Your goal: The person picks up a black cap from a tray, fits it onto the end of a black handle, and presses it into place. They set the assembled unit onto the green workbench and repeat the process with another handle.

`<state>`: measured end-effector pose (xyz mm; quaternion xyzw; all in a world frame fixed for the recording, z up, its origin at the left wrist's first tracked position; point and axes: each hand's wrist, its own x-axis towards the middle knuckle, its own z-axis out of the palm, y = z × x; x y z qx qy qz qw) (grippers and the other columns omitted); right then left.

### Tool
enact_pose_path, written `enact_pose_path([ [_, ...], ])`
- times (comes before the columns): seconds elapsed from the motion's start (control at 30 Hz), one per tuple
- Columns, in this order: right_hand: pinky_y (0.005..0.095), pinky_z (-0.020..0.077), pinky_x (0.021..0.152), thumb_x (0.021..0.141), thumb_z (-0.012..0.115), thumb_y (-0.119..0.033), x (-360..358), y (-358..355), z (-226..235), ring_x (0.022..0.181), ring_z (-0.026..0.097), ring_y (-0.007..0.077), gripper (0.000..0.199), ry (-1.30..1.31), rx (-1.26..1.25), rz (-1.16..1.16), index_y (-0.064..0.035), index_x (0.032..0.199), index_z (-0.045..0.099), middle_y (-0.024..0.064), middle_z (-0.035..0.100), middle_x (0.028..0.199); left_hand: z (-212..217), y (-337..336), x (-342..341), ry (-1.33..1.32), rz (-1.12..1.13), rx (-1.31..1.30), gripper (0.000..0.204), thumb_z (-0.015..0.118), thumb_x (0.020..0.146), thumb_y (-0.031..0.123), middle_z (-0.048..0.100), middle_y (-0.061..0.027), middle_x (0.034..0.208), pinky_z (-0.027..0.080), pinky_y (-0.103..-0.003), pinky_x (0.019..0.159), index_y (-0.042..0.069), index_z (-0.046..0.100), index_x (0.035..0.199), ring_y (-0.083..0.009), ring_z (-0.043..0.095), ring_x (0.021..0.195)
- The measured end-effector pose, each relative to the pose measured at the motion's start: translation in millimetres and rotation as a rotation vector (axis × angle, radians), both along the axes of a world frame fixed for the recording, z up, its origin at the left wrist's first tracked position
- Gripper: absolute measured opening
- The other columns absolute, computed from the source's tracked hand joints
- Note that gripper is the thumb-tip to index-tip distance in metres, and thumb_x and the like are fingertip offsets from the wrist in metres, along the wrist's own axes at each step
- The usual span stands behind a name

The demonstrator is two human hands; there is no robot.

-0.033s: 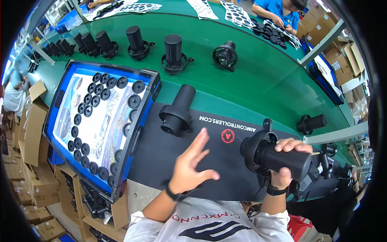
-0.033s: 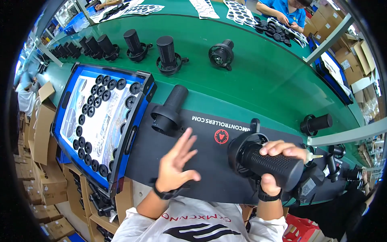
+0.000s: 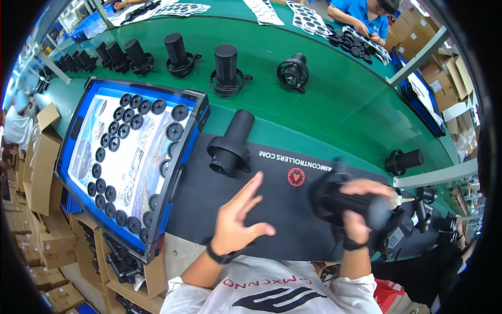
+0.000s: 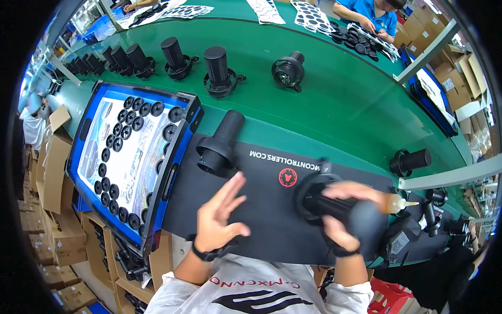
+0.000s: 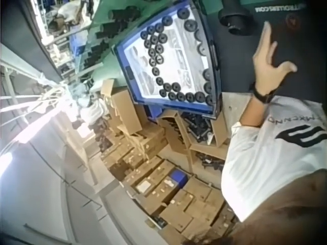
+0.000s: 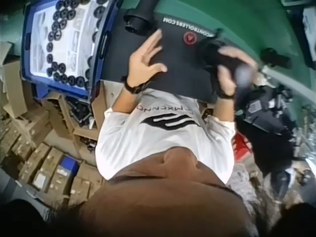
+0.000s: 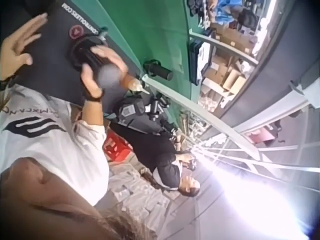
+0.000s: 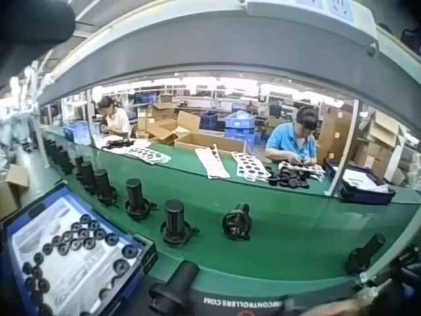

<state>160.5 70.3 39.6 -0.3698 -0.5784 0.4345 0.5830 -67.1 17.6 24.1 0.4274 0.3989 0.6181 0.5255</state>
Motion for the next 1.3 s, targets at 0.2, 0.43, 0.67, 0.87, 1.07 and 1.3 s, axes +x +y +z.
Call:
enact_pose_path([
  [0.2, 0.0359, 0.0508, 0.078, 0.059, 0.072, -0.007, -8, 31, -18, 0.082, 0.062, 0.0207, 0.043, -0.565, 0.232, 0.11, -0.0053, 0.095, 0.048, 0.0104, 0.061, 0.088, 10, -72, -99, 0.252, 0.144, 0.119, 0.069, 0.085, 0.065, 0.021, 0.059, -0.0178, 0.122, 0.046, -0.036, 0.095, -0.004, 0.055, 0.122, -0.027, 0.059, 0.11],
  [0.43, 0.0328, 0.0464, 0.084, 0.081, 0.073, -0.029, 164, 280, -34, 0.09, 0.061, 0.0191, 0.043, -0.555, 0.164, -0.791, 0.0049, 0.106, 0.064, 0.0088, 0.066, 0.105, 41, -93, -253, 1.097, 0.632, -0.373, 0.051, 0.077, 0.068, 0.015, 0.065, -0.0139, 0.103, 0.05, -0.035, 0.076, 0.0, 0.06, 0.114, -0.0259, 0.064, 0.09],
  [0.67, 0.0397, 0.0473, 0.081, 0.085, 0.064, -0.038, 188, 353, -32, 0.092, 0.062, 0.0311, 0.049, -1.263, 0.216, -1.014, -0.002, 0.118, 0.06, 0.0147, 0.064, 0.111, 8, -73, -343, 1.668, 0.382, -0.691, 0.054, 0.079, 0.061, 0.021, 0.056, -0.0198, 0.116, 0.046, -0.041, 0.089, 0.004, 0.063, 0.11, -0.0376, 0.054, 0.105],
  [0.87, 0.0415, 0.0422, 0.092, 0.097, 0.035, -0.043, 64, 451, -96, 0.106, 0.057, 0.0347, 0.052, -1.138, 0.231, -0.144, -0.0004, 0.115, 0.058, 0.0186, 0.061, 0.114, -31, -45, -375, 1.901, 0.183, -0.731, 0.031, 0.074, 0.053, 0.018, 0.054, -0.0188, 0.114, 0.046, -0.043, 0.09, 0.007, 0.071, 0.082, -0.0379, 0.054, 0.102],
  [1.07, 0.0323, 0.0493, 0.072, 0.077, 0.068, -0.027, -28, 379, -54, 0.082, 0.064, 0.0213, 0.034, -0.385, -0.763, -0.01, -0.001, 0.099, 0.063, 0.0113, 0.066, 0.082, -5, -55, -353, 1.951, 0.315, -0.762, 0.027, 0.072, 0.056, 0.013, 0.06, -0.0128, 0.086, 0.051, -0.041, 0.075, 0.003, 0.068, 0.081, -0.0317, 0.06, 0.083],
  [1.3, 0.036, 0.0511, 0.079, 0.072, 0.07, -0.016, 30, 300, -12, 0.085, 0.063, 0.0256, 0.041, -0.17, -0.361, 0.084, 0.0, 0.107, 0.055, 0.0139, 0.062, 0.097, 100, -88, -232, 0.467, 0.676, -0.023, 0.027, 0.065, 0.072, 0.003, 0.058, -0.0113, 0.076, 0.049, -0.026, 0.049, 0.002, 0.05, 0.095, -0.0176, 0.06, 0.054],
])
